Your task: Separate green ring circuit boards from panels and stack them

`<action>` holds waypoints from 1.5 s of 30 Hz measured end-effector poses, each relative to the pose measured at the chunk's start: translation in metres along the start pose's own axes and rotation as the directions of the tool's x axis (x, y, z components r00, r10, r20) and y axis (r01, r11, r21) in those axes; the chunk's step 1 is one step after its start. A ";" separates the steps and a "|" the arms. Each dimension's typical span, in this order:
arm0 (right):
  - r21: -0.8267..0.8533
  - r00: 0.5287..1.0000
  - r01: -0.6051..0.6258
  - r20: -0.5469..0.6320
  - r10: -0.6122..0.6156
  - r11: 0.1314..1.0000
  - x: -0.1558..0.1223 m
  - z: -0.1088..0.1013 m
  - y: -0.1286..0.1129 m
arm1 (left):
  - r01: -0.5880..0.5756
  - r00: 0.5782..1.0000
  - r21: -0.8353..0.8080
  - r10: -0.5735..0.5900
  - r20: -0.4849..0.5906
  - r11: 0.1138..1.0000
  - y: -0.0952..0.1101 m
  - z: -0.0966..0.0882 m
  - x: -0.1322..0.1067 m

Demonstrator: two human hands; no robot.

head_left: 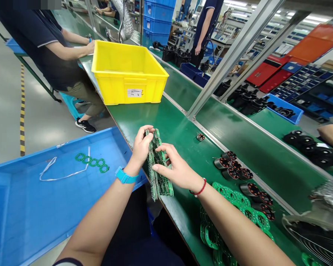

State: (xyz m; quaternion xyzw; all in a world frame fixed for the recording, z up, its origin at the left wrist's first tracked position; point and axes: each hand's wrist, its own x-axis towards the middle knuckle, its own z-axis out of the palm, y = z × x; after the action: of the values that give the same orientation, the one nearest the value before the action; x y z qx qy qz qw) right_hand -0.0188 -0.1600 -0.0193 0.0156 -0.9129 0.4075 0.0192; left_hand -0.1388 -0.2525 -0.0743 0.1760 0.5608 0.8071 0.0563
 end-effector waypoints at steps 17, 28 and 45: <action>0.099 0.998 -0.019 0.060 0.013 0.995 0.002 -0.001 0.002 | -0.006 1.000 0.024 0.007 -0.020 1.000 0.000 0.001 0.000; -0.090 0.984 -0.175 0.010 0.177 0.980 0.001 -0.011 -0.006 | -0.042 0.999 -0.007 0.042 0.013 0.999 -0.006 -0.001 0.002; -0.237 0.804 -0.589 -0.271 0.529 0.773 0.021 -0.059 0.091 | -0.018 1.000 0.012 0.018 -0.004 1.000 -0.002 -0.009 0.005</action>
State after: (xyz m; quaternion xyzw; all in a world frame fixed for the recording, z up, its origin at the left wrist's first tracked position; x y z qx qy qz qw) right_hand -0.0425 -0.0556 -0.0465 -0.2994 -0.9218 0.2457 -0.0147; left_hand -0.1466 -0.2580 -0.0776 0.1795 0.5640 0.8047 0.0470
